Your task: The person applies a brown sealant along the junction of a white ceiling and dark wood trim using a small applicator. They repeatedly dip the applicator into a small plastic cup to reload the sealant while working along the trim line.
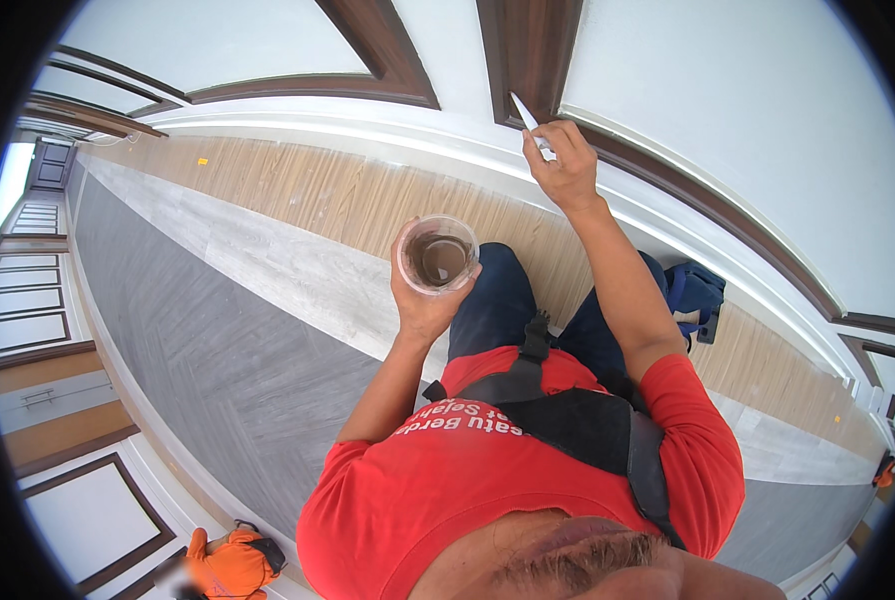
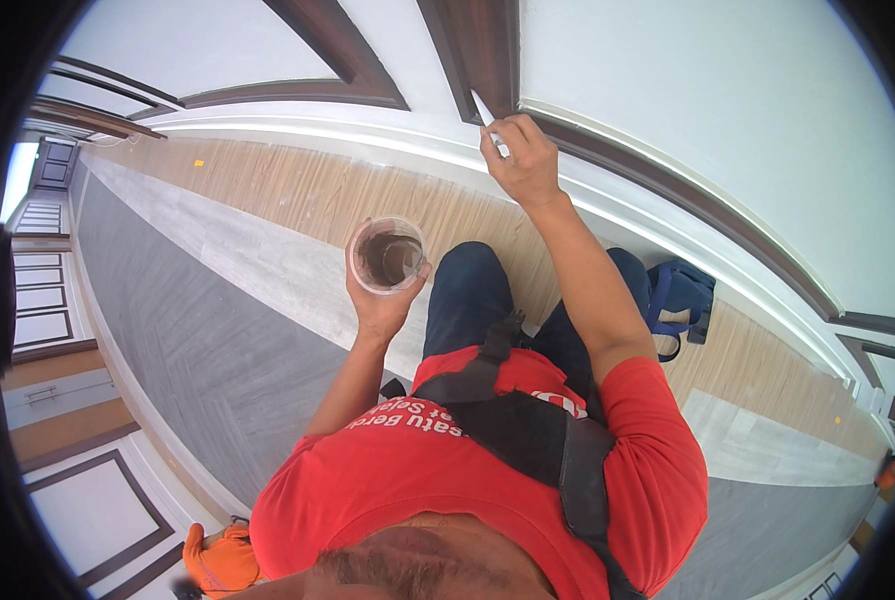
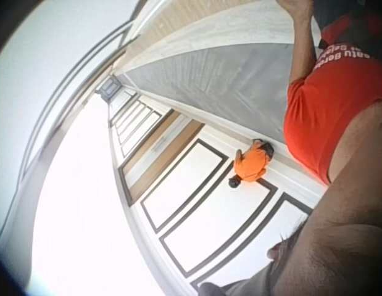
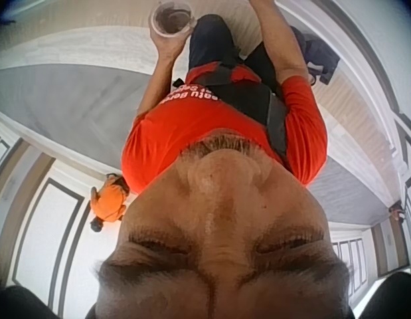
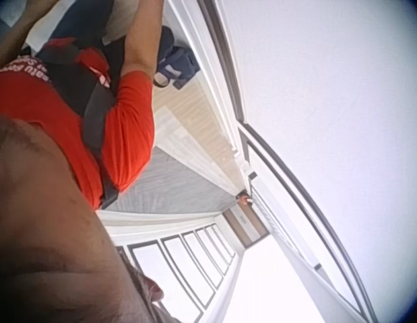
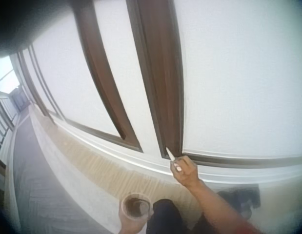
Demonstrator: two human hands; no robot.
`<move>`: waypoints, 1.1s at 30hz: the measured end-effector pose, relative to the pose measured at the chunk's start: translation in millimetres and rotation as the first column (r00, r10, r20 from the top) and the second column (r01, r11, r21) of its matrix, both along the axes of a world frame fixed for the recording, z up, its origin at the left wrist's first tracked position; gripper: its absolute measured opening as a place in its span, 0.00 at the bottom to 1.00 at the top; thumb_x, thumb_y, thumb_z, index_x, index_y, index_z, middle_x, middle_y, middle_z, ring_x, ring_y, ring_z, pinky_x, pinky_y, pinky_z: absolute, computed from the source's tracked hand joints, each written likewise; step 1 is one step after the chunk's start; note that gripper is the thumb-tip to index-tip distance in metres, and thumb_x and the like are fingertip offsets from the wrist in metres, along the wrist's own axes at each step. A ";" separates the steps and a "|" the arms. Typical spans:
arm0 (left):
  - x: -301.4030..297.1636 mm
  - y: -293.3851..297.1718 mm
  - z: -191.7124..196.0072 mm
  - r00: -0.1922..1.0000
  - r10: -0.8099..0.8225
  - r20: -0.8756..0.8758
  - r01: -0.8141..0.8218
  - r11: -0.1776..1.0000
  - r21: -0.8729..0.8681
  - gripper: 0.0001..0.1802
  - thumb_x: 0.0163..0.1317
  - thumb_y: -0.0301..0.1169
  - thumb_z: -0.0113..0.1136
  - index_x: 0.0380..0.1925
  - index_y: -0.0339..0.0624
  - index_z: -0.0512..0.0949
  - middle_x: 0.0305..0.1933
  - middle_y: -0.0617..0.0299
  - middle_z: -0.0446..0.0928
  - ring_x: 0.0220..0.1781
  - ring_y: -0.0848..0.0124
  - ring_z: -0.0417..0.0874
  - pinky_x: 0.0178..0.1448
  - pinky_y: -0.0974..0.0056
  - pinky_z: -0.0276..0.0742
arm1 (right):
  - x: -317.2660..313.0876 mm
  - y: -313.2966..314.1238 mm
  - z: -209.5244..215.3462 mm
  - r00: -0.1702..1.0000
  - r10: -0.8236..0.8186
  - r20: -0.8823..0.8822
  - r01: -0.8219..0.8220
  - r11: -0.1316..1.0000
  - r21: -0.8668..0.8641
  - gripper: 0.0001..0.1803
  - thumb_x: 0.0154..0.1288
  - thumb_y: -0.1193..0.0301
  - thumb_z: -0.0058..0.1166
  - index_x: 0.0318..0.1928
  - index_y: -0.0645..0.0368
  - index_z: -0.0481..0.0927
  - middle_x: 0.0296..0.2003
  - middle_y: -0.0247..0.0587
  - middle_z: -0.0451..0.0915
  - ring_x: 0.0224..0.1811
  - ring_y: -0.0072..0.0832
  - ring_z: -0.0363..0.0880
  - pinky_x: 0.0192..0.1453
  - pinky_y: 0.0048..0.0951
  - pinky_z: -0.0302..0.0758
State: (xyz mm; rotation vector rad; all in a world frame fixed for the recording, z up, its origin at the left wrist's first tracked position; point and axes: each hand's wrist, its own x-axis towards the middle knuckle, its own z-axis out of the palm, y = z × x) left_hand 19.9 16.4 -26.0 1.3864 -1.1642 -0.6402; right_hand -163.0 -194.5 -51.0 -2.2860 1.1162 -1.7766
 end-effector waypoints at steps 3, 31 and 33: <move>0.8 -0.5 -1.5 1.000 -0.003 0.008 0.003 1.000 -0.005 0.54 0.44 0.23 0.83 0.70 0.34 0.61 0.62 0.52 0.74 0.63 0.62 0.78 0.68 0.58 0.75 | -1.4 1.1 -6.1 1.000 0.020 -0.005 -0.019 1.000 0.023 0.07 0.57 0.78 0.69 0.34 0.58 0.82 0.32 0.37 0.80 0.31 0.35 0.83 0.33 0.33 0.80; 4.3 2.4 -6.8 1.000 0.006 -0.030 -0.006 1.000 0.010 0.54 0.44 0.24 0.83 0.71 0.34 0.61 0.62 0.51 0.75 0.63 0.62 0.79 0.68 0.58 0.75 | 2.1 -2.2 -5.5 0.999 0.031 -0.010 -0.031 0.999 -0.017 0.08 0.57 0.79 0.71 0.35 0.60 0.84 0.33 0.41 0.81 0.30 0.35 0.83 0.31 0.31 0.79; 3.4 1.5 -5.2 1.000 0.004 -0.023 -0.003 1.000 0.008 0.54 0.44 0.24 0.84 0.71 0.34 0.61 0.62 0.51 0.75 0.63 0.62 0.79 0.68 0.58 0.76 | 0.4 -2.3 -7.0 1.000 0.029 -0.004 -0.030 0.999 -0.041 0.08 0.56 0.79 0.71 0.35 0.60 0.84 0.33 0.41 0.81 0.30 0.35 0.83 0.31 0.31 0.79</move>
